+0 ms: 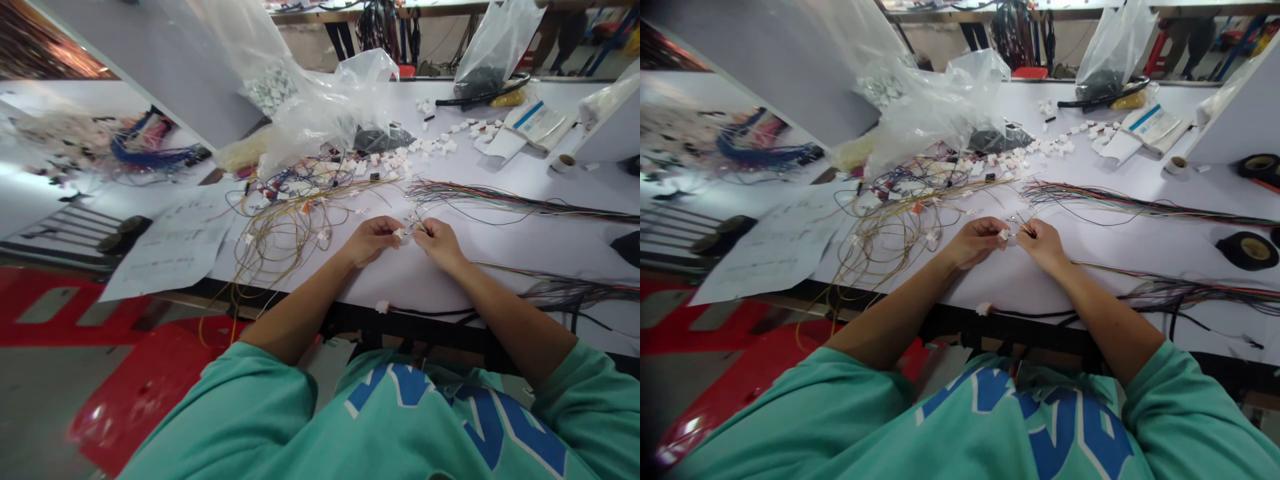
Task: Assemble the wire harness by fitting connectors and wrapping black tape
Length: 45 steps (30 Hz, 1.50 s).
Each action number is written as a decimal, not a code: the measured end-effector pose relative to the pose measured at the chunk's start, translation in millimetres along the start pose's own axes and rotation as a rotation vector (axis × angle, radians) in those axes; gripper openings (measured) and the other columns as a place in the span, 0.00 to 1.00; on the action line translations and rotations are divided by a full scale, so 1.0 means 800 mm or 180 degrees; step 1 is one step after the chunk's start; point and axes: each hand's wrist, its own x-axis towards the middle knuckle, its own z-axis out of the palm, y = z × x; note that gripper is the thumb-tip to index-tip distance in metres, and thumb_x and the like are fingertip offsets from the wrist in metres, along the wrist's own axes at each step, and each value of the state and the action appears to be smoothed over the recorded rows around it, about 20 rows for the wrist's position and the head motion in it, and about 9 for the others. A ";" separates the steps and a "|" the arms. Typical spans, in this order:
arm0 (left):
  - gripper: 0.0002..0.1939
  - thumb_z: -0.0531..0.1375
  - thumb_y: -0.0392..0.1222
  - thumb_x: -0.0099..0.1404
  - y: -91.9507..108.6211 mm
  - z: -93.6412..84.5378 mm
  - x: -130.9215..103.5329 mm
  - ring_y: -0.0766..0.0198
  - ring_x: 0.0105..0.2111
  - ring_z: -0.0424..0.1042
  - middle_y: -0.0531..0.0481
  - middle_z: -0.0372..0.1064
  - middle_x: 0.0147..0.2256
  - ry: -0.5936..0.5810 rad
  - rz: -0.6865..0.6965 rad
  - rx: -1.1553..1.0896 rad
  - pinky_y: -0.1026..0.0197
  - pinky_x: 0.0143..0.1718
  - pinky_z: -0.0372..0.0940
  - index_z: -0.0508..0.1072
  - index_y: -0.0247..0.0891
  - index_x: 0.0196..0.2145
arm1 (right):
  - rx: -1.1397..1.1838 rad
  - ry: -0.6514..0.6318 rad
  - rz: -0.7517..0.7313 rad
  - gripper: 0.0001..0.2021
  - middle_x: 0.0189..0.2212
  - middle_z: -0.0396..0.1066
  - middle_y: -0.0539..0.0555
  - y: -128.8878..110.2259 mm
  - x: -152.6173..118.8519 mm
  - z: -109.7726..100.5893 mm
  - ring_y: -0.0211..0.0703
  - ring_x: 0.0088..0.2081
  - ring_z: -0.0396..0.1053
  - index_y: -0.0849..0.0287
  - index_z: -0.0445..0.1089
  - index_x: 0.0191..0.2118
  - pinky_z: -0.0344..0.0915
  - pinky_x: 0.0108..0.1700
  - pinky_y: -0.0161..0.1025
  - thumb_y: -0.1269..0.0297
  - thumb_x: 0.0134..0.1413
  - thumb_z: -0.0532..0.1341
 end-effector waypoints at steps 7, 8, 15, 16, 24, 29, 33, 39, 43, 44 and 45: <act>0.19 0.73 0.42 0.37 -0.002 0.003 0.000 0.72 0.19 0.66 0.54 0.69 0.18 -0.0012 -0.0015 0.0163 0.68 0.23 0.60 0.72 0.32 0.25 | -0.0322 -0.0041 -0.0078 0.07 0.15 0.52 0.44 -0.003 -0.001 0.004 0.32 0.21 0.51 0.56 0.53 0.17 0.47 0.25 0.33 0.64 0.37 0.53; 0.19 0.73 0.42 0.37 -0.002 0.004 0.000 0.72 0.18 0.66 0.54 0.69 0.18 -0.0010 -0.0014 0.0193 0.68 0.23 0.60 0.72 0.31 0.25 | -0.0376 -0.0051 -0.0157 0.08 0.14 0.52 0.44 -0.003 0.000 0.005 0.32 0.21 0.51 0.56 0.52 0.16 0.46 0.25 0.33 0.64 0.38 0.53; 0.21 0.73 0.45 0.34 -0.005 0.006 -0.001 0.70 0.17 0.66 0.53 0.69 0.17 0.0176 -0.0086 0.0259 0.65 0.23 0.61 0.71 0.31 0.22 | -0.0702 -0.0215 -0.0127 0.13 0.13 0.50 0.44 -0.006 0.004 0.005 0.32 0.20 0.50 0.57 0.50 0.14 0.44 0.25 0.34 0.64 0.41 0.55; 0.21 0.73 0.45 0.34 -0.005 0.005 -0.001 0.70 0.17 0.66 0.53 0.68 0.17 0.0195 -0.0083 0.0272 0.65 0.23 0.61 0.70 0.31 0.22 | -0.0725 -0.0241 -0.0101 0.14 0.13 0.49 0.44 -0.007 0.004 0.004 0.32 0.20 0.49 0.57 0.50 0.14 0.44 0.25 0.34 0.64 0.42 0.55; 0.21 0.73 0.45 0.34 -0.002 0.005 0.005 0.72 0.16 0.64 0.54 0.68 0.17 0.0107 -0.0117 0.0274 0.67 0.20 0.59 0.71 0.32 0.23 | -0.0146 -0.0119 -0.0249 0.10 0.14 0.51 0.43 0.004 0.006 0.003 0.32 0.20 0.50 0.57 0.53 0.17 0.46 0.25 0.34 0.65 0.43 0.54; 0.20 0.73 0.44 0.34 -0.002 0.008 0.006 0.71 0.16 0.64 0.54 0.68 0.16 0.0208 -0.0064 0.0264 0.66 0.22 0.60 0.70 0.32 0.22 | -0.0341 -0.0077 -0.0154 0.12 0.13 0.50 0.43 0.001 0.006 0.003 0.31 0.20 0.49 0.57 0.53 0.15 0.45 0.25 0.34 0.68 0.42 0.56; 0.20 0.73 0.43 0.33 0.002 0.010 0.005 0.71 0.16 0.64 0.54 0.67 0.15 0.0230 -0.0132 0.0344 0.67 0.22 0.59 0.71 0.32 0.22 | 0.0348 -0.0262 -0.0181 0.11 0.13 0.51 0.42 0.009 0.009 0.002 0.30 0.19 0.49 0.57 0.55 0.17 0.46 0.23 0.33 0.65 0.44 0.56; 0.19 0.73 0.41 0.32 0.008 0.006 0.003 0.71 0.15 0.64 0.54 0.67 0.15 0.0146 -0.0313 0.0469 0.67 0.20 0.59 0.72 0.32 0.23 | 0.2056 -0.0549 0.0159 0.09 0.18 0.58 0.43 0.021 0.017 0.003 0.30 0.22 0.57 0.59 0.63 0.23 0.58 0.25 0.31 0.62 0.36 0.63; 0.14 0.72 0.40 0.38 0.006 0.002 0.000 0.72 0.17 0.65 0.53 0.68 0.17 0.0190 -0.0237 0.0545 0.69 0.19 0.59 0.74 0.34 0.24 | 0.2541 -0.0542 0.0301 0.10 0.16 0.58 0.42 0.020 0.022 0.004 0.30 0.20 0.56 0.59 0.65 0.28 0.54 0.22 0.30 0.63 0.37 0.64; 0.13 0.71 0.39 0.39 0.005 0.001 0.000 0.72 0.17 0.64 0.53 0.68 0.17 0.0194 -0.0244 0.0534 0.70 0.19 0.58 0.75 0.34 0.24 | 0.2580 -0.0526 0.0289 0.10 0.16 0.58 0.42 0.020 0.023 0.004 0.29 0.19 0.54 0.59 0.65 0.28 0.52 0.21 0.30 0.63 0.37 0.64; 0.12 0.71 0.38 0.40 0.005 0.000 -0.001 0.73 0.17 0.64 0.53 0.68 0.17 0.0195 -0.0266 0.0516 0.70 0.18 0.58 0.75 0.35 0.24 | 0.2583 -0.0515 0.0256 0.09 0.15 0.57 0.41 0.020 0.023 0.003 0.28 0.18 0.52 0.59 0.64 0.27 0.50 0.21 0.30 0.63 0.38 0.63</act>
